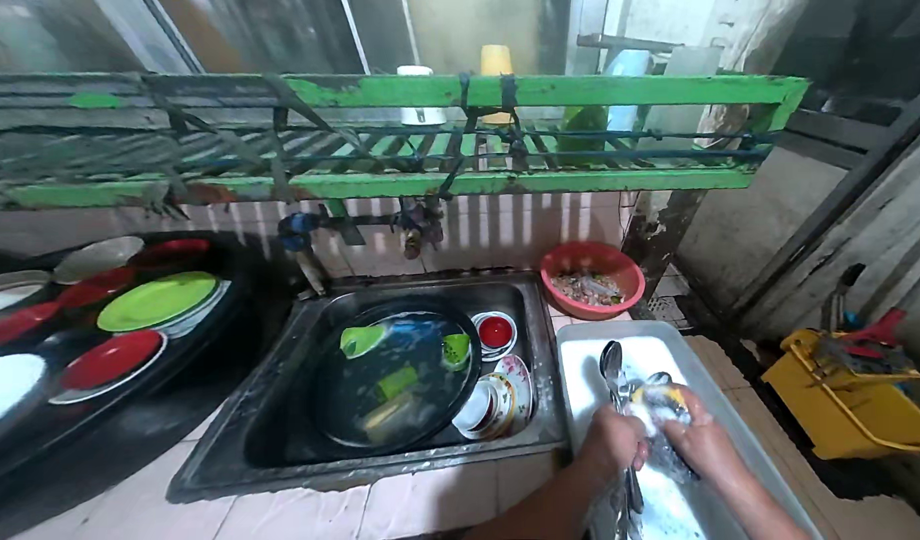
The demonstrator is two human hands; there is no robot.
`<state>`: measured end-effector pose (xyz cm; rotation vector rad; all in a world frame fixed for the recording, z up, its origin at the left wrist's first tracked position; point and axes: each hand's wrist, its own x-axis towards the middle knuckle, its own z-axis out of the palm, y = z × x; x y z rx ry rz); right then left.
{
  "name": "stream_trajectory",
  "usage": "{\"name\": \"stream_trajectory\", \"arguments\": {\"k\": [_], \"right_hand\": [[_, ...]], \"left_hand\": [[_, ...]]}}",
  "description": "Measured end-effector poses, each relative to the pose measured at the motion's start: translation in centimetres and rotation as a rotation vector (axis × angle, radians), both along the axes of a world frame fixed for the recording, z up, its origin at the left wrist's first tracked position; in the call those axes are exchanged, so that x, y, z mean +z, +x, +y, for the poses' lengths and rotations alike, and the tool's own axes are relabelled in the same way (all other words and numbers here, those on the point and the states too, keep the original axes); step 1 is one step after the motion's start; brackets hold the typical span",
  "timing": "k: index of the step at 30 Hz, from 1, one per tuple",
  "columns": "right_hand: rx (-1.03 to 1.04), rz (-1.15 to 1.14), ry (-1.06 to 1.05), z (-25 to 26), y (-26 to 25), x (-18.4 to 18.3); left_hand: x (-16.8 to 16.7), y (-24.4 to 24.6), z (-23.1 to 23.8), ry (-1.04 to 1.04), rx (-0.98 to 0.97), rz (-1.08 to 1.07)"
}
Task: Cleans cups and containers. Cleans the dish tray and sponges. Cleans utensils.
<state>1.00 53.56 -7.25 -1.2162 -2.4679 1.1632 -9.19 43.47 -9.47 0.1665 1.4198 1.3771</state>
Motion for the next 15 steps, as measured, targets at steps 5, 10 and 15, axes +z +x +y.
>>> {"name": "stream_trajectory", "arguments": {"k": [5,10,15], "right_hand": [[-0.194,0.097,0.083,3.9,-0.9,1.1],[-0.090,0.139,-0.139,4.4,0.7,2.7],[-0.203,0.323,-0.004,5.9,2.3,3.2]], "left_hand": [[-0.1,0.1,0.4,-0.022,0.000,-0.037],[0.2,0.5,-0.4,0.122,-0.109,-0.082],[0.0,0.3,-0.6,0.128,-0.216,-0.023]]}}
